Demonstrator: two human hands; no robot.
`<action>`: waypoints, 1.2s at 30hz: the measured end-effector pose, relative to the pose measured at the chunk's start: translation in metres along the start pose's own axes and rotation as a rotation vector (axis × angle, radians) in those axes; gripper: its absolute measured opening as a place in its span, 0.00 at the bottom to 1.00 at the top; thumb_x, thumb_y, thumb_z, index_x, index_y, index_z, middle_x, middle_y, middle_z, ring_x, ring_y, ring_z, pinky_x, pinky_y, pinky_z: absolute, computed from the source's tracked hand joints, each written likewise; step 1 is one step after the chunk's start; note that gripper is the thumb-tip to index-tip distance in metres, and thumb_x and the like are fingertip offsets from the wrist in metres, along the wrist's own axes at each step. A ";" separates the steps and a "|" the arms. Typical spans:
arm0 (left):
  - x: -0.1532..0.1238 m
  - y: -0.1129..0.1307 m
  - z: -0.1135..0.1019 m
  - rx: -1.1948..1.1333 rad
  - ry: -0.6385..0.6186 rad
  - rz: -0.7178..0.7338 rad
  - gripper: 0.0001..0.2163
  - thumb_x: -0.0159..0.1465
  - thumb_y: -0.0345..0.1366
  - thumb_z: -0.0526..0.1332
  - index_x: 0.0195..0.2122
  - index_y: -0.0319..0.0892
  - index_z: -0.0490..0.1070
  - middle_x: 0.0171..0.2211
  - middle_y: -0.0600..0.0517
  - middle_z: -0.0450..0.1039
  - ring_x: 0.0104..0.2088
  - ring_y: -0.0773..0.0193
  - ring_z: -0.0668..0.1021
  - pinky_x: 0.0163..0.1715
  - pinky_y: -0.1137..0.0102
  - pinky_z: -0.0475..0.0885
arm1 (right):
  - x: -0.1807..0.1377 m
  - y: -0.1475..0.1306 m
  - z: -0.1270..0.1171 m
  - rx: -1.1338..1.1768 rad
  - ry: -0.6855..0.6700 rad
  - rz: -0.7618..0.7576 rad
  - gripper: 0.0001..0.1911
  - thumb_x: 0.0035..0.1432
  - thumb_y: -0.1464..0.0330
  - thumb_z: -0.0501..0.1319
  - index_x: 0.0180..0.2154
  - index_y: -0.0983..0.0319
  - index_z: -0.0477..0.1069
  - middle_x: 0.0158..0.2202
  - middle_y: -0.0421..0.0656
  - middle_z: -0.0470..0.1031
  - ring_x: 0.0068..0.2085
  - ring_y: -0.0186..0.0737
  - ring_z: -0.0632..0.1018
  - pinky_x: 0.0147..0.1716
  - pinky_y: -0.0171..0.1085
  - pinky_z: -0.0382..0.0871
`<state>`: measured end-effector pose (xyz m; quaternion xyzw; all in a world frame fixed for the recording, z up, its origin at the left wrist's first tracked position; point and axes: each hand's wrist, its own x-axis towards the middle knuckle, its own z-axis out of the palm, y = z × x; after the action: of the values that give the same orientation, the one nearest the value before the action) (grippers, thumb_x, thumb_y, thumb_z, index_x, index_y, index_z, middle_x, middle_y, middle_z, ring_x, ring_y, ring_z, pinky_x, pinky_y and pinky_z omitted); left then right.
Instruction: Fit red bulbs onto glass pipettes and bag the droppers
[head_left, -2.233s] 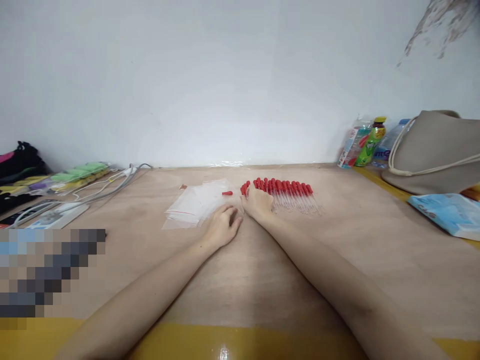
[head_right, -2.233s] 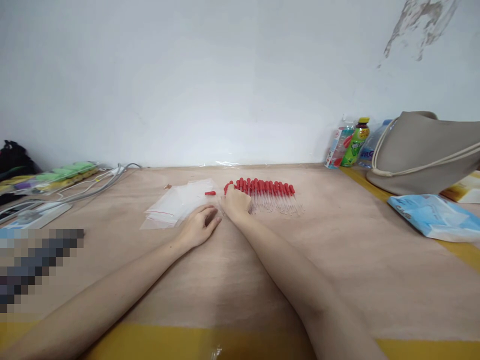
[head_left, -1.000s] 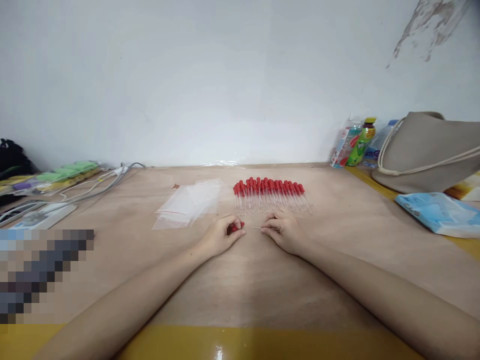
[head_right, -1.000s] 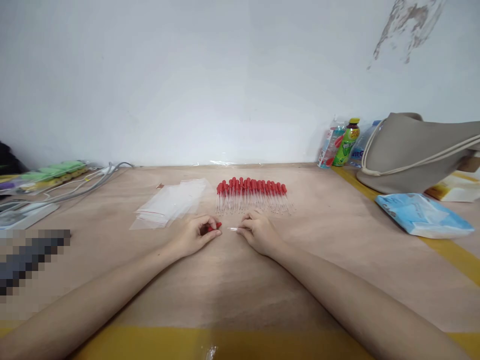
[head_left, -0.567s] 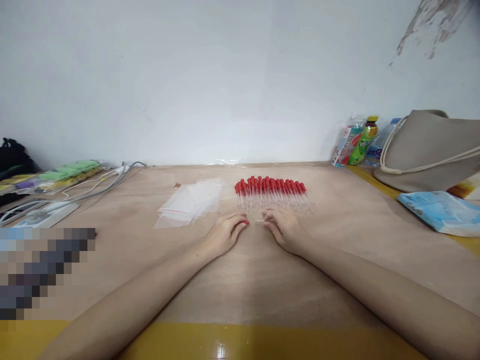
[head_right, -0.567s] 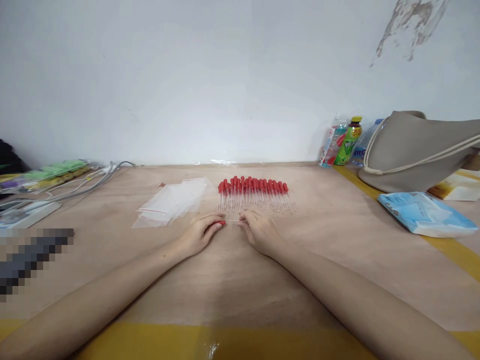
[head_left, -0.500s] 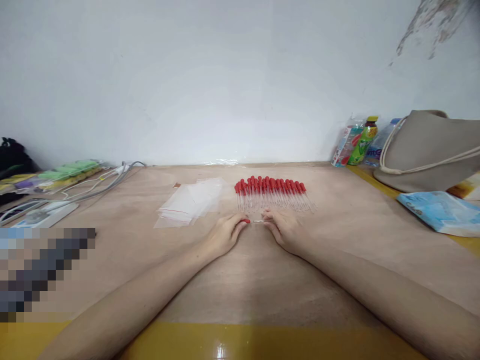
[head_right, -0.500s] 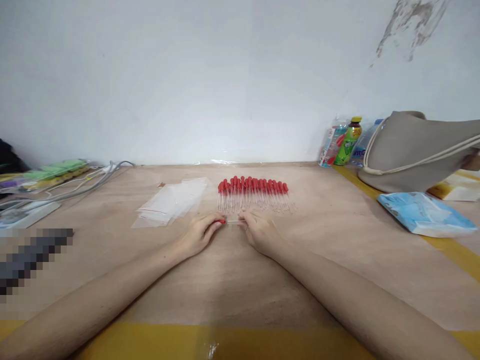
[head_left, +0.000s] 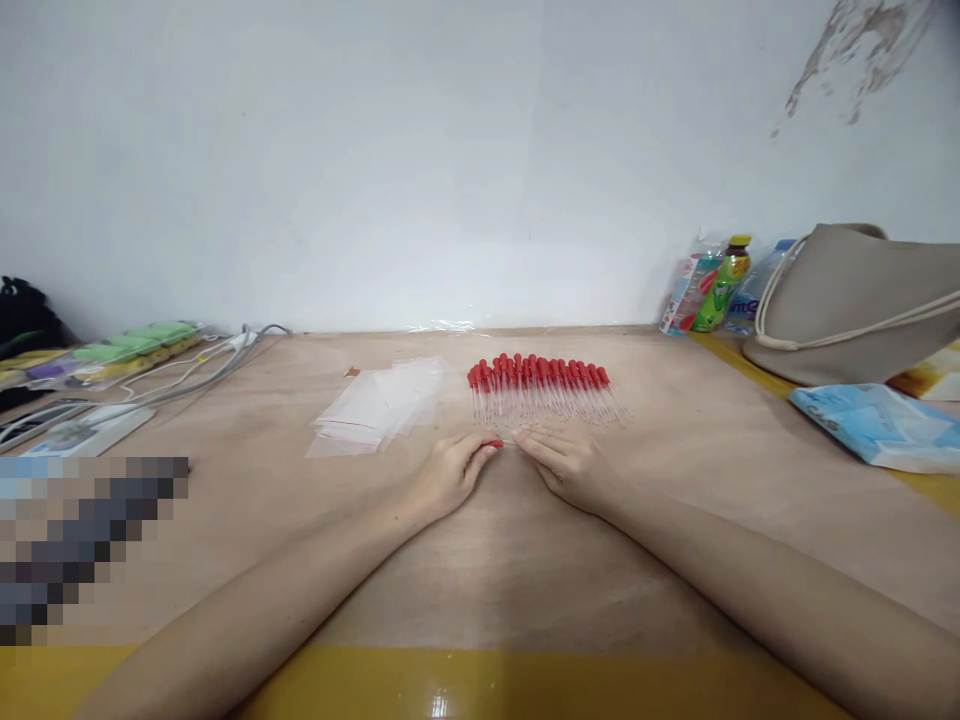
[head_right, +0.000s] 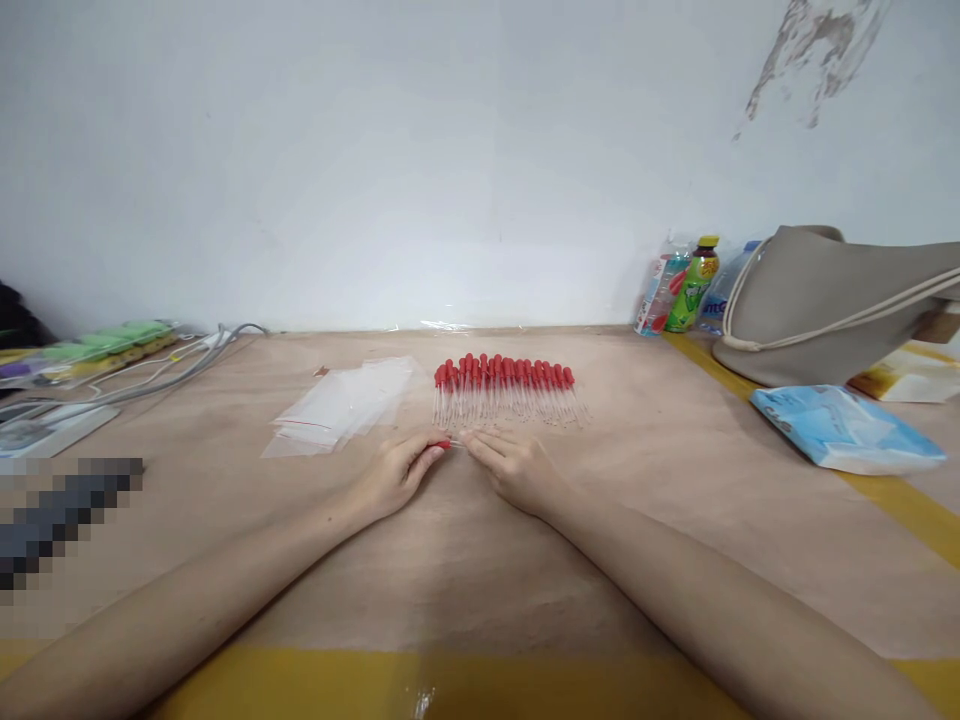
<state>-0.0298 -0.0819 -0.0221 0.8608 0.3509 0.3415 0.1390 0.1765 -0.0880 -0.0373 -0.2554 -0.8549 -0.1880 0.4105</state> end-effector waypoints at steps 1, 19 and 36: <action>0.000 0.001 0.000 -0.018 -0.007 -0.024 0.10 0.64 0.36 0.51 0.40 0.40 0.70 0.37 0.50 0.75 0.38 0.64 0.76 0.40 0.70 0.70 | 0.001 -0.001 0.000 -0.008 -0.001 -0.024 0.17 0.55 0.79 0.52 0.46 0.66 0.70 0.41 0.47 0.76 0.43 0.39 0.76 0.45 0.38 0.72; -0.006 0.000 0.000 -0.106 -0.075 -0.078 0.10 0.63 0.38 0.54 0.37 0.42 0.73 0.35 0.52 0.77 0.34 0.65 0.77 0.36 0.72 0.71 | 0.007 0.002 -0.012 -0.110 -0.095 -0.319 0.14 0.57 0.78 0.51 0.44 0.71 0.69 0.39 0.49 0.76 0.43 0.42 0.76 0.42 0.41 0.73; -0.007 0.001 0.000 -0.069 0.119 -0.025 0.08 0.61 0.37 0.56 0.35 0.42 0.74 0.32 0.53 0.78 0.31 0.66 0.78 0.34 0.72 0.73 | 0.002 -0.002 0.002 0.018 -0.081 -0.071 0.14 0.58 0.76 0.51 0.45 0.65 0.68 0.35 0.46 0.77 0.36 0.37 0.78 0.35 0.36 0.74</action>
<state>-0.0333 -0.0880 -0.0248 0.8291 0.3573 0.4024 0.1517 0.1727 -0.0874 -0.0370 -0.2287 -0.8809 -0.1845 0.3711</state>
